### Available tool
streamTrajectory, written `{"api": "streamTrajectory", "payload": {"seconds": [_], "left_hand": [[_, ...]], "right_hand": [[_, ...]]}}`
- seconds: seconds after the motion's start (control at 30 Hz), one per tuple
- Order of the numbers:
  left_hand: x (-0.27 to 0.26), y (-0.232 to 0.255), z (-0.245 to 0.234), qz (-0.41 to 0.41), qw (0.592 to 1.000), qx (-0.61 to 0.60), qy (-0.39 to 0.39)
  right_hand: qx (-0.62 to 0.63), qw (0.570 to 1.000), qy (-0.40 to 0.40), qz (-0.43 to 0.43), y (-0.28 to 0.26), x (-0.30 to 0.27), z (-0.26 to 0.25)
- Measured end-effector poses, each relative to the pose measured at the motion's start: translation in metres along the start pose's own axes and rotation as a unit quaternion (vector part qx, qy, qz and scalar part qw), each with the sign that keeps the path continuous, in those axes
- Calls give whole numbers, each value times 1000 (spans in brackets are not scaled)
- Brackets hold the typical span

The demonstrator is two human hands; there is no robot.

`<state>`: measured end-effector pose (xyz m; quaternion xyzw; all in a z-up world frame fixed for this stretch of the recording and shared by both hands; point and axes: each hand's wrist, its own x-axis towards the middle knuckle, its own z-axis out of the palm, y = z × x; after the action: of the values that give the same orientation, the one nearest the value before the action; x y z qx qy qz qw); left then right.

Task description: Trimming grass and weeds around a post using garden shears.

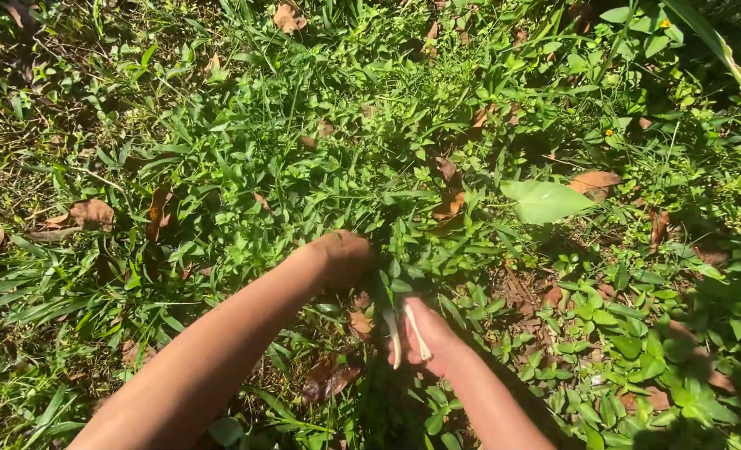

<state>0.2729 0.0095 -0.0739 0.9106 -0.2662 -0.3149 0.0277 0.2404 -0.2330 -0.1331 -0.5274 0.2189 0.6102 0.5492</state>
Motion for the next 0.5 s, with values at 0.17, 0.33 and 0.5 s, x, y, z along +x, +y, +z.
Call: {"api": "streamTrajectory", "payload": {"seconds": [0.17,0.33,0.5], "left_hand": [[9,-14,19,-3,1000,-15,-3],[1,-12,21,-9,997,-71,40],[-2,-10,31,-23,994,-88,55]], "right_hand": [[-31,997,16,-68,34,0,-8],[-36,994,-76,74,29,-65,26],[41,999,20,-27,24,-46,54]]}}
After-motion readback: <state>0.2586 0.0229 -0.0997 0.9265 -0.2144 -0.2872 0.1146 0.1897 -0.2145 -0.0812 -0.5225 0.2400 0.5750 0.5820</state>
